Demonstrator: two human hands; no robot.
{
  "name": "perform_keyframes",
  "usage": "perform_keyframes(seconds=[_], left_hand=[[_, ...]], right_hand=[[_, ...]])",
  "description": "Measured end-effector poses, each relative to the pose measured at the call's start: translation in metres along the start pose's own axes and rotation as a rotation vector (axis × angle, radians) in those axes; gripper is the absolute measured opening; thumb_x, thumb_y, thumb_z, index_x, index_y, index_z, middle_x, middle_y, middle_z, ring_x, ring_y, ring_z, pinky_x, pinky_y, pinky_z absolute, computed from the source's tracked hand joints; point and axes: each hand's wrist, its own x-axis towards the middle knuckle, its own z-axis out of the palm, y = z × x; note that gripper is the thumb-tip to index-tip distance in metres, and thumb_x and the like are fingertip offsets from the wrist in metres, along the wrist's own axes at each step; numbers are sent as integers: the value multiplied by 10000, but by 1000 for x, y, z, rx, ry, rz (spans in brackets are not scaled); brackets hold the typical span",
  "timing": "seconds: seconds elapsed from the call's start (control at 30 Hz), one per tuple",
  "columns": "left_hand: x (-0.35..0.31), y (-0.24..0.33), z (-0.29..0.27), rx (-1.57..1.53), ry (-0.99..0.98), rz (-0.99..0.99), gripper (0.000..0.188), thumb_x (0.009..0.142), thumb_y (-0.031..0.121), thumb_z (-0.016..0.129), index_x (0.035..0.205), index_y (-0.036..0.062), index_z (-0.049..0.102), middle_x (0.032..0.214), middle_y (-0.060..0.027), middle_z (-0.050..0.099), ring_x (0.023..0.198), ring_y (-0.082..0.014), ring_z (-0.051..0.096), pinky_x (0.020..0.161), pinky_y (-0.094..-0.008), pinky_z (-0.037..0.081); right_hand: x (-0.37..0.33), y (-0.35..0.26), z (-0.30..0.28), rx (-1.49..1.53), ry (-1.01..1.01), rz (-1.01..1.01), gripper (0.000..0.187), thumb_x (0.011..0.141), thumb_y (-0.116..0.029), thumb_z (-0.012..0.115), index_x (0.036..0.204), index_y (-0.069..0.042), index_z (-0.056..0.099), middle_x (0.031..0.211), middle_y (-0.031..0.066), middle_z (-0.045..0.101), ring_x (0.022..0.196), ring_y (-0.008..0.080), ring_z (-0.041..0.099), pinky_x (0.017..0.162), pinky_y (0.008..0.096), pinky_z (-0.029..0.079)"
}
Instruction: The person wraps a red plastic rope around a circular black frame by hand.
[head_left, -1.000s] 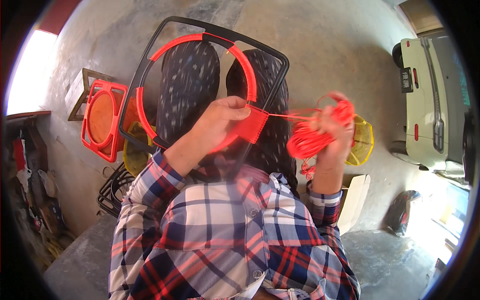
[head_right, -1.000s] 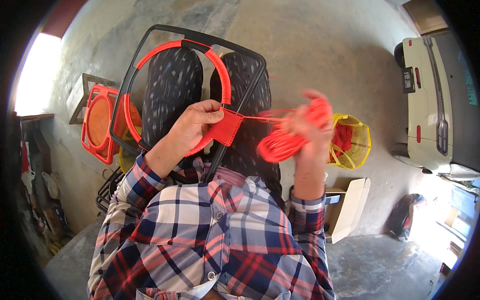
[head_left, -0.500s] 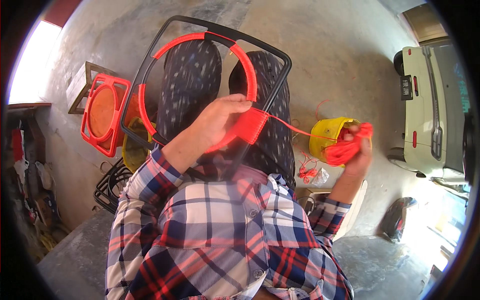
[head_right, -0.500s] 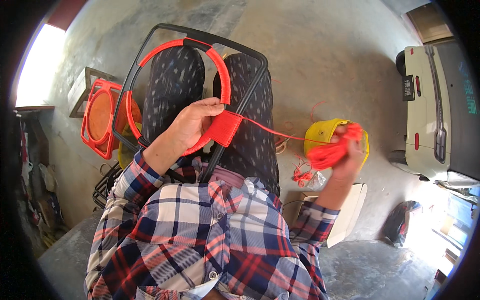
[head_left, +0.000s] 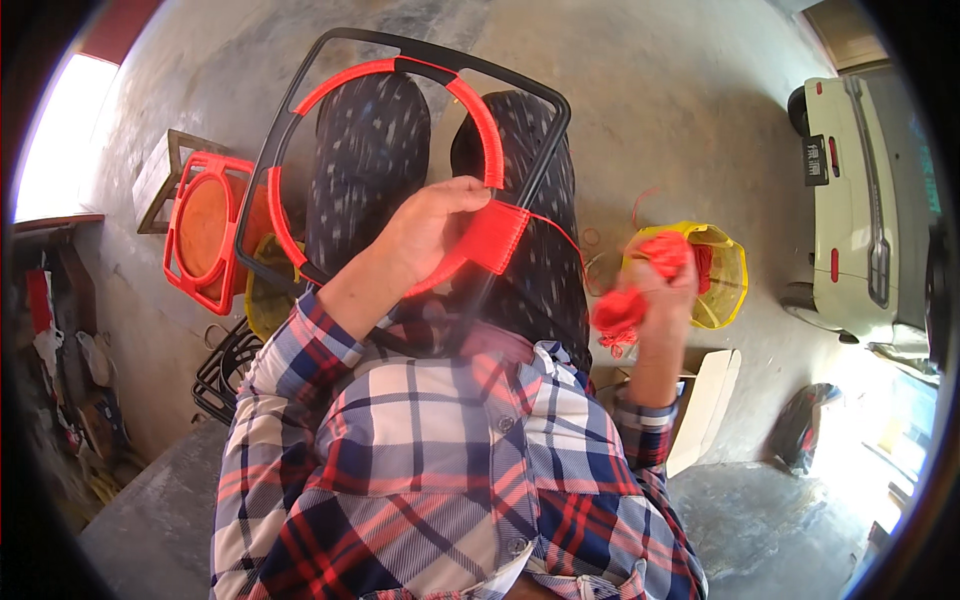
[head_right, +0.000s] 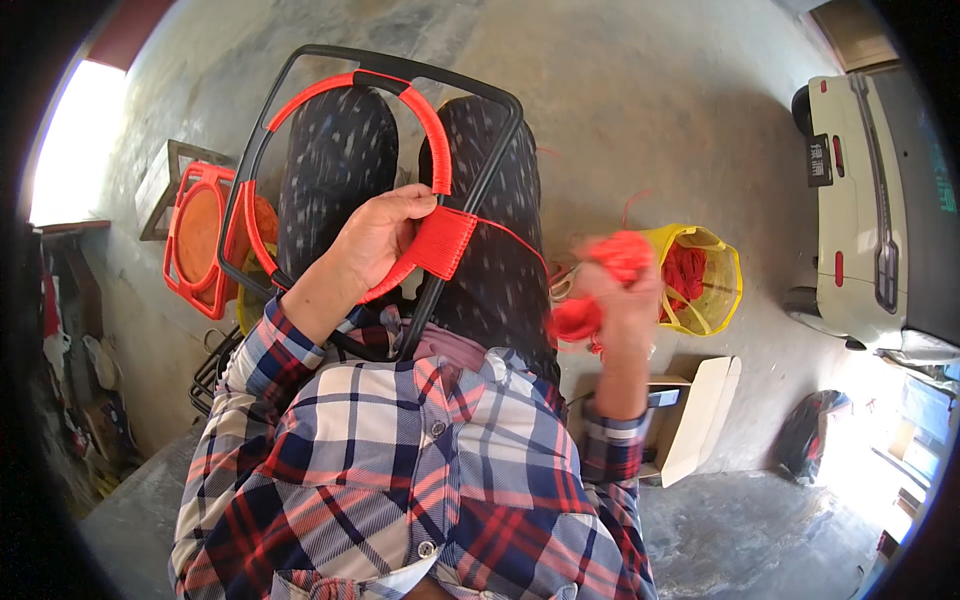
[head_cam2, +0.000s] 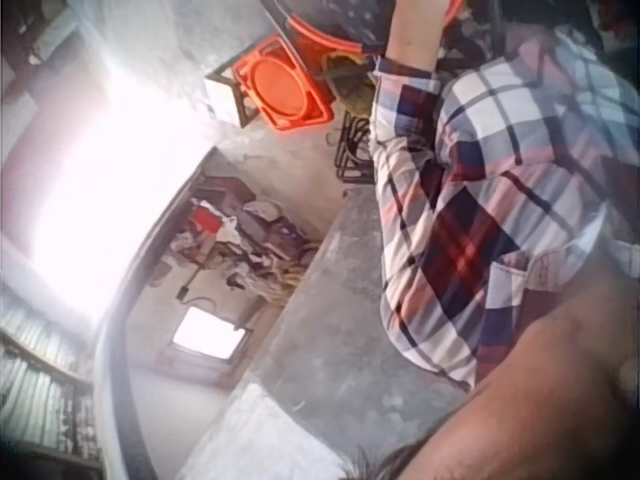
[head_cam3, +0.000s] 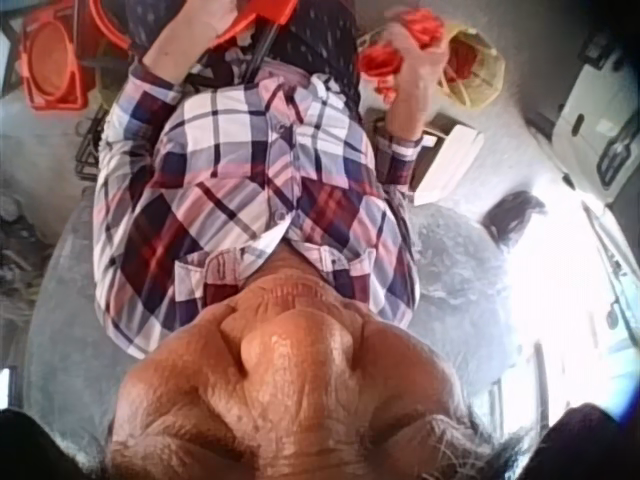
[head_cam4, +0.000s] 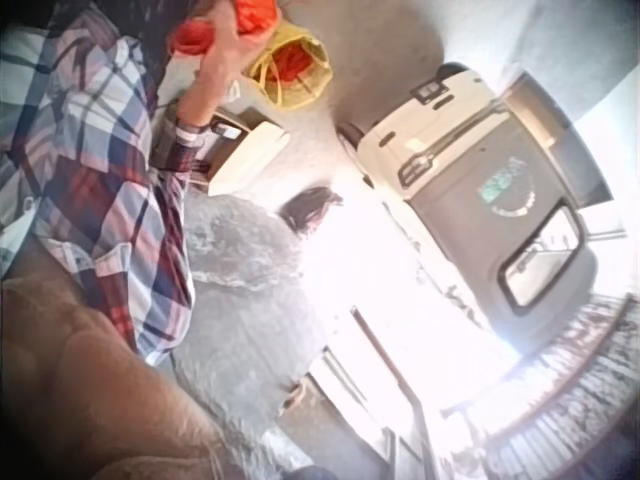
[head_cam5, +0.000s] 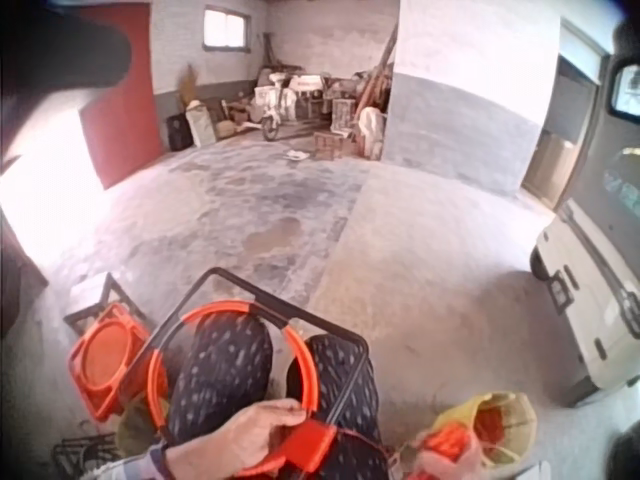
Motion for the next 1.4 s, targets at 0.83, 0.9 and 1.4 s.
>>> perform_keyframes(seconds=[0.83, 0.9, 1.4], left_hand=[[-1, -6, -2, 55, 21, 71, 48, 875, 87, 574, 879, 42, 588, 847, -39, 616, 806, -149, 636, 782, -309, 539], [2, -5, -4, 72, 19, 72, 50, 877, 92, 576, 878, 43, 587, 846, -38, 616, 805, -149, 638, 777, -310, 541], [-8, -2, 8, 103, -26, 29, 62, 858, 114, 605, 839, 62, 577, 814, -20, 610, 774, -135, 620, 762, -292, 515]], right_hand=[[9, 10, 63, -483, -430, -79, 492, 731, -55, 774, 1163, -20, 541, 1044, 116, 637, 890, 226, 651, 795, 323, 524], [18, 0, 36, -304, -361, 90, 364, 819, -42, 688, 1153, -6, 551, 996, 102, 662, 744, 161, 648, 702, 290, 537], [41, 7, -185, -466, 303, 45, 317, 918, -334, 637, 1057, -61, 556, 905, 87, 649, 653, 184, 606, 676, 358, 524]])
